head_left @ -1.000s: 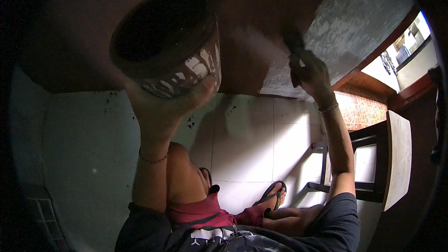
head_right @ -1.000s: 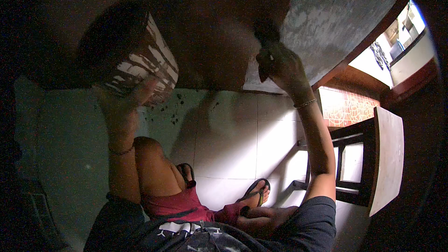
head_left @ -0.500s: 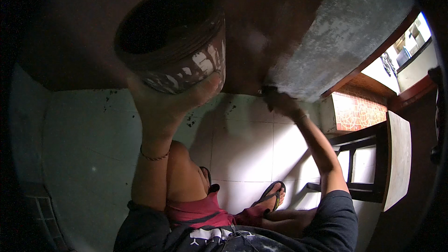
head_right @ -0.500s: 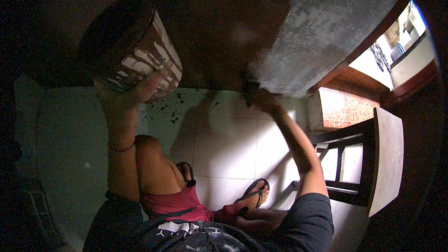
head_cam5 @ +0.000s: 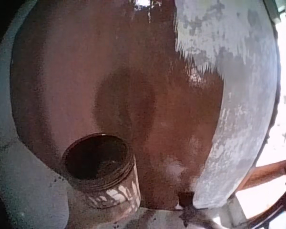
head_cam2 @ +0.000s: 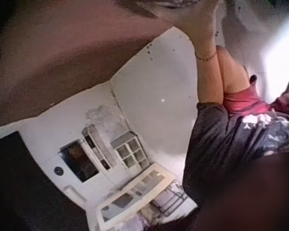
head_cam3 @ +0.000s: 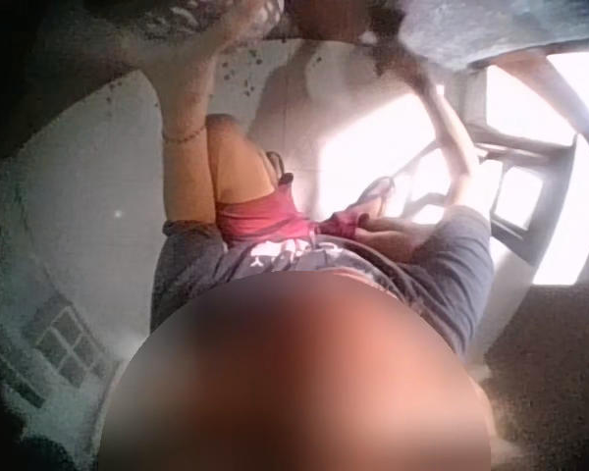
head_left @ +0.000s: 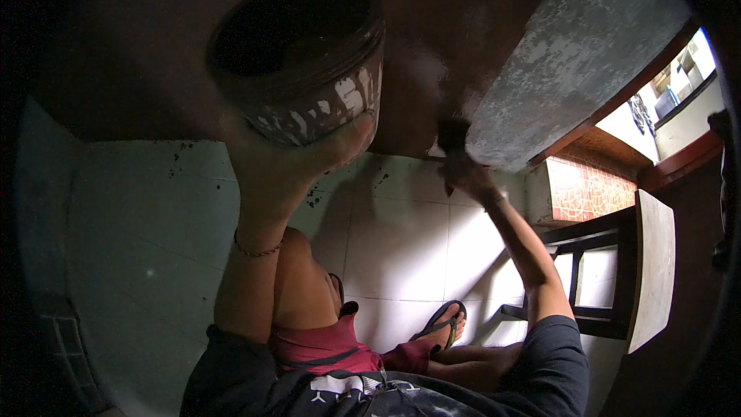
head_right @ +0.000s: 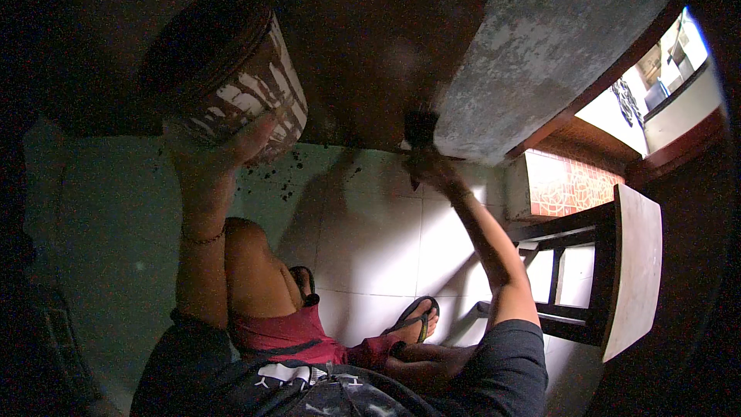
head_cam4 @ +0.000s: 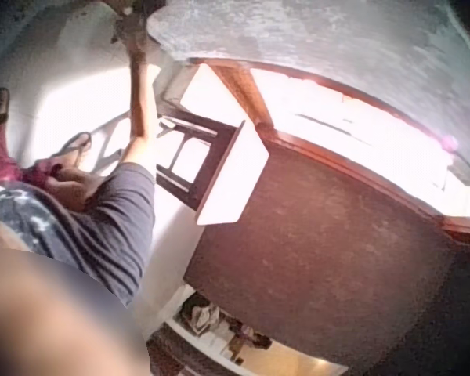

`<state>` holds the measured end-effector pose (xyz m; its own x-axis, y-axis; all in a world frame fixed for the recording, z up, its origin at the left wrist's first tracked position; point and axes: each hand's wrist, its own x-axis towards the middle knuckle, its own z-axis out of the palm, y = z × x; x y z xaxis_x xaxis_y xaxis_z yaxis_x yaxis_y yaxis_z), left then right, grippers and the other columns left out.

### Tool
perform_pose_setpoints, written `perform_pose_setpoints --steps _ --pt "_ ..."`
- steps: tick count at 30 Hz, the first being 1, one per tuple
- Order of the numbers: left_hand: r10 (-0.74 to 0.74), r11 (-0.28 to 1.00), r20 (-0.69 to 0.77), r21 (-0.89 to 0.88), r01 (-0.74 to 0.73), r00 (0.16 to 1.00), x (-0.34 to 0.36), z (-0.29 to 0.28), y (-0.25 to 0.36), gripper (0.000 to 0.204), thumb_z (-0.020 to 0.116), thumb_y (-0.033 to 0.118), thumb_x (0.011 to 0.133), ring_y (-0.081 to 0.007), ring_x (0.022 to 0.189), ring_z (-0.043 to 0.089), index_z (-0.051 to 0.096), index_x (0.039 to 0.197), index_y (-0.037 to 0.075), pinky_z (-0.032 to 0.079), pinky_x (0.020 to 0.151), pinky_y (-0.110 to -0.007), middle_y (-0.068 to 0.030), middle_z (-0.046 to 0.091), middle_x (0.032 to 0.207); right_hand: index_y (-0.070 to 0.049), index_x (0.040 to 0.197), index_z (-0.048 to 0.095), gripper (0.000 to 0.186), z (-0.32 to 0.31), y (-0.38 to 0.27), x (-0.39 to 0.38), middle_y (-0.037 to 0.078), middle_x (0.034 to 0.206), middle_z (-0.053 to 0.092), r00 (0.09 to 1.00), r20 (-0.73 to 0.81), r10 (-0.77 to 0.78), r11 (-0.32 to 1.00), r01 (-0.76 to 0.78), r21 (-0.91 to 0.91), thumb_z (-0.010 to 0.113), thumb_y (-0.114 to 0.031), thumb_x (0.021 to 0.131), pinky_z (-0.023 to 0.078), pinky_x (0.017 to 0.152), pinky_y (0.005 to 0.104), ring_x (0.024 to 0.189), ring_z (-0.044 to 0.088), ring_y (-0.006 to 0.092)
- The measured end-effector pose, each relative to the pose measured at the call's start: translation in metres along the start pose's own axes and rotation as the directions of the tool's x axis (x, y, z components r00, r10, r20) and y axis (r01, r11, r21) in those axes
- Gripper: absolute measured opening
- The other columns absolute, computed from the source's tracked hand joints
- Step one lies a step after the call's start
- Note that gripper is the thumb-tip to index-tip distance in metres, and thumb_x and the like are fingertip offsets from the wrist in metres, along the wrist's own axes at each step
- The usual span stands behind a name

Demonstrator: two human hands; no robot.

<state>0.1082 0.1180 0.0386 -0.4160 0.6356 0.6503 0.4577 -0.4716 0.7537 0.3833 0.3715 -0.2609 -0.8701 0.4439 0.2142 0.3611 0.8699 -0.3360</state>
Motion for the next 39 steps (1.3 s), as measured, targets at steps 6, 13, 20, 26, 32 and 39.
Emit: perform_pose_setpoints --steps 6,13,20,26,32,39 --pt "0.07 0.996 0.02 0.055 -0.071 0.997 0.001 0.0 0.002 0.073 0.094 0.018 0.058 -0.0197 0.099 0.066 0.057 0.118 -0.001 0.057 0.087 -0.033 -0.0125 0.066 0.111 -0.009 0.105 0.063 0.022 -0.028 -0.013 0.011 0.016 0.093 0.067 0.98 0.198 0.008 0.977 0.035 -0.211 0.068 -0.019 0.086 0.056 0.067 0.0414 0.079 0.068 0.03" --pt "0.031 1.0 -0.005 -0.002 -0.031 1.0 0.002 0.003 -0.006 0.075 0.093 0.017 0.06 -0.0211 0.102 0.066 0.056 0.122 -0.002 0.054 0.093 -0.036 -0.0132 0.065 0.115 -0.01 0.102 0.068 0.026 -0.156 -0.066 0.026 0.018 0.112 0.063 0.794 -0.423 -0.437 0.765 0.081 -0.639 0.067 -0.01 0.076 0.06 0.071 0.0387 0.094 0.068 0.0346" --pt "0.023 0.99 -0.001 -0.137 -0.023 1.0 0.002 0.017 -0.015 0.082 0.093 0.015 0.061 -0.0234 0.109 0.061 0.049 0.127 -0.004 0.052 0.095 -0.037 -0.0155 0.059 0.122 -0.01 0.092 0.068 0.019 -0.025 -0.021 0.004 0.015 0.106 0.066 0.954 -0.078 -0.288 0.785 0.189 -0.59 0.068 -0.021 0.076 0.05 0.099 0.0447 0.11 0.062 0.0325" --pt "-0.272 0.949 0.07 -0.146 0.28 0.96 -0.017 0.028 -0.015 0.089 0.094 0.019 0.06 -0.0255 0.11 0.058 0.042 0.129 -0.005 0.05 0.096 -0.037 -0.0171 0.055 0.123 -0.01 0.12 0.063 0.031 -0.036 -0.022 0.003 0.01 0.088 0.071 0.967 0.15 0.207 0.972 -0.186 -0.144 0.066 -0.025 0.092 0.055 0.065 0.0385 0.075 0.068 0.0243" --pt "-0.065 0.981 0.051 -0.177 0.073 0.997 -0.017 0.05 -0.007 0.095 0.094 0.028 0.058 -0.0266 0.109 0.059 0.042 0.13 -0.004 0.051 0.093 -0.038 -0.018 0.055 0.122 -0.004 0.104 0.069 0.03 -0.215 -0.038 -0.004 0.012 0.097 0.072 0.911 -0.393 0.126 0.979 -0.052 0.196 0.077 -0.024 0.084 0.054 0.075 0.0343 0.086 0.068 0.0215" --pt "-0.106 0.947 0.215 -0.274 0.164 0.971 -0.054 0.095 0.011 0.091 0.093 0.029 0.06 -0.0254 0.107 0.062 0.044 0.131 -0.002 0.053 0.09 -0.037 -0.0151 0.06 0.119 -0.002 0.111 0.069 0.024 -0.338 -0.125 -0.027 0.011 0.107 0.07 0.31 -0.916 0.255 0.909 0.245 0.336 0.073 -0.014 0.09 0.053 0.085 0.0312 0.099 0.065 0.0182"
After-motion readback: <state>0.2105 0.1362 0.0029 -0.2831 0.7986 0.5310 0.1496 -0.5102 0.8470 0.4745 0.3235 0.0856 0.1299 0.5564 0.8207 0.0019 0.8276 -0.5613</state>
